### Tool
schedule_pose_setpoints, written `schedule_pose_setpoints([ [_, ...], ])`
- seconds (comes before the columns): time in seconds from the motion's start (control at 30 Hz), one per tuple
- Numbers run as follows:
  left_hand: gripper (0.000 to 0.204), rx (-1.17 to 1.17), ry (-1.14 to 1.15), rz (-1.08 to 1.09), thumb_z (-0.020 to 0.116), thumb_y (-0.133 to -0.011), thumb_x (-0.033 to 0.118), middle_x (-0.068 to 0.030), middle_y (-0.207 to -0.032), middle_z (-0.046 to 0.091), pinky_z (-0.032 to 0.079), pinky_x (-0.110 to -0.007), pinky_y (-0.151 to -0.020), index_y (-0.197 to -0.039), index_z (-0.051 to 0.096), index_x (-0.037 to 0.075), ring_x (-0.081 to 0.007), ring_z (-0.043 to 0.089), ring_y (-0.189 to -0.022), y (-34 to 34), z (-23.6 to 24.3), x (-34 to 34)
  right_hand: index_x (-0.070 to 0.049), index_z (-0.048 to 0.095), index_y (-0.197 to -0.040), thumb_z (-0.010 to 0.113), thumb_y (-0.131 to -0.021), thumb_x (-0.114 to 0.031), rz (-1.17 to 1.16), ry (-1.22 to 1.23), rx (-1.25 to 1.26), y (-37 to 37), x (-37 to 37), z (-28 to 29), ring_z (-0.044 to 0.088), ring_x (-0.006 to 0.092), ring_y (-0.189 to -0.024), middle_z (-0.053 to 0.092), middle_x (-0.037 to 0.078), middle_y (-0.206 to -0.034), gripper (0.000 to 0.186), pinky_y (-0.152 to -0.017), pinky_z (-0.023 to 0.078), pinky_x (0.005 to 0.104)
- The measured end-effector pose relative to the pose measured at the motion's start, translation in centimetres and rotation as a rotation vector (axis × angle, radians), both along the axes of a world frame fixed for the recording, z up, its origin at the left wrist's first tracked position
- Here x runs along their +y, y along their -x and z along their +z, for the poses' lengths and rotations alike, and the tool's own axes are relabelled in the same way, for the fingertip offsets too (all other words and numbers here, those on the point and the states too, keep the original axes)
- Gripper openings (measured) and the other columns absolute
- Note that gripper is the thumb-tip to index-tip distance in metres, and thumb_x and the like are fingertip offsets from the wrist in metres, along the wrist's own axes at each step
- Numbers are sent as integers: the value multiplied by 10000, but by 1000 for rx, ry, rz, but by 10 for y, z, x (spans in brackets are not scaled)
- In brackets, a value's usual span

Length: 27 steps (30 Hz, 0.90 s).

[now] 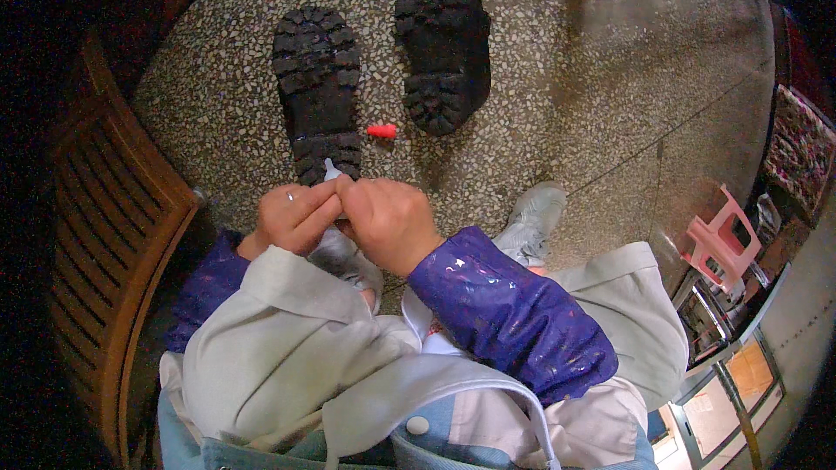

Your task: The person applies glue from a small white bottle to the sole of a black shoe, spreading it across the tread pattern. They rotate the shoe to cover different areas and continue applying glue to the second shoe.

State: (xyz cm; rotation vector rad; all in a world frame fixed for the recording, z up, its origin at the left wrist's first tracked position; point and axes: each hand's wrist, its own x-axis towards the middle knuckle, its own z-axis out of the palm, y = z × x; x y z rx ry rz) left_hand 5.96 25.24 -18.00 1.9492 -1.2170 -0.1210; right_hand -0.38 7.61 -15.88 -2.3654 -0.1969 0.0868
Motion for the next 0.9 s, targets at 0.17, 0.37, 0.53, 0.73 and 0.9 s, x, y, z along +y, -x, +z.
schedule_pose_setpoints([
  [0.17, 369, 38, 34, -17, 649, -636, 107, -164, -1021, 650, 479, -300, -536, -979, 627, -25, -198, 619, -630, -1, -3, -1, -25, 534, -1013, 694, -651, -168, -30, -70, 47, 1, 4, 0, 597, 274, -651, 568, 89, -741, 421, -553, 484, 385],
  [0.37, 350, 34, 88, -50, 644, -651, 107, -141, -1018, 644, 459, -288, -523, -979, 617, -13, -190, 608, -627, -8, -6, -6, -15, 528, -1044, 709, -628, -103, -74, -106, 118, -1, 2, 5, 608, 295, -680, 580, 104, -761, 462, -583, 500, 388],
  [0.53, 304, -9, 96, -73, 622, -671, 120, -91, -970, 632, 425, -279, -494, -962, 623, 33, -170, 570, -590, -15, -10, -12, -31, 529, -1048, 704, -624, -74, -123, -85, 193, -1, 0, 6, 613, 290, -697, 583, 106, -771, 460, -589, 502, 388],
  [0.73, 293, -24, 71, -82, 610, -698, 116, -80, -958, 623, 427, -297, -508, -984, 624, 54, -175, 564, -605, -16, -14, -7, -29, 547, -1041, 762, -647, -72, -117, -62, 200, -4, 2, 2, 623, 292, -616, 603, 132, -739, 451, -543, 502, 362],
  [0.9, 272, 4, 73, -82, 612, -699, 115, -75, -953, 623, 428, -283, -513, -962, 632, 51, -167, 562, -603, -21, -14, -9, -23, 542, -1037, 760, -651, -67, -117, -70, 163, -9, 1, -1, 616, 281, -596, 593, 127, -713, 445, -529, 494, 356],
])
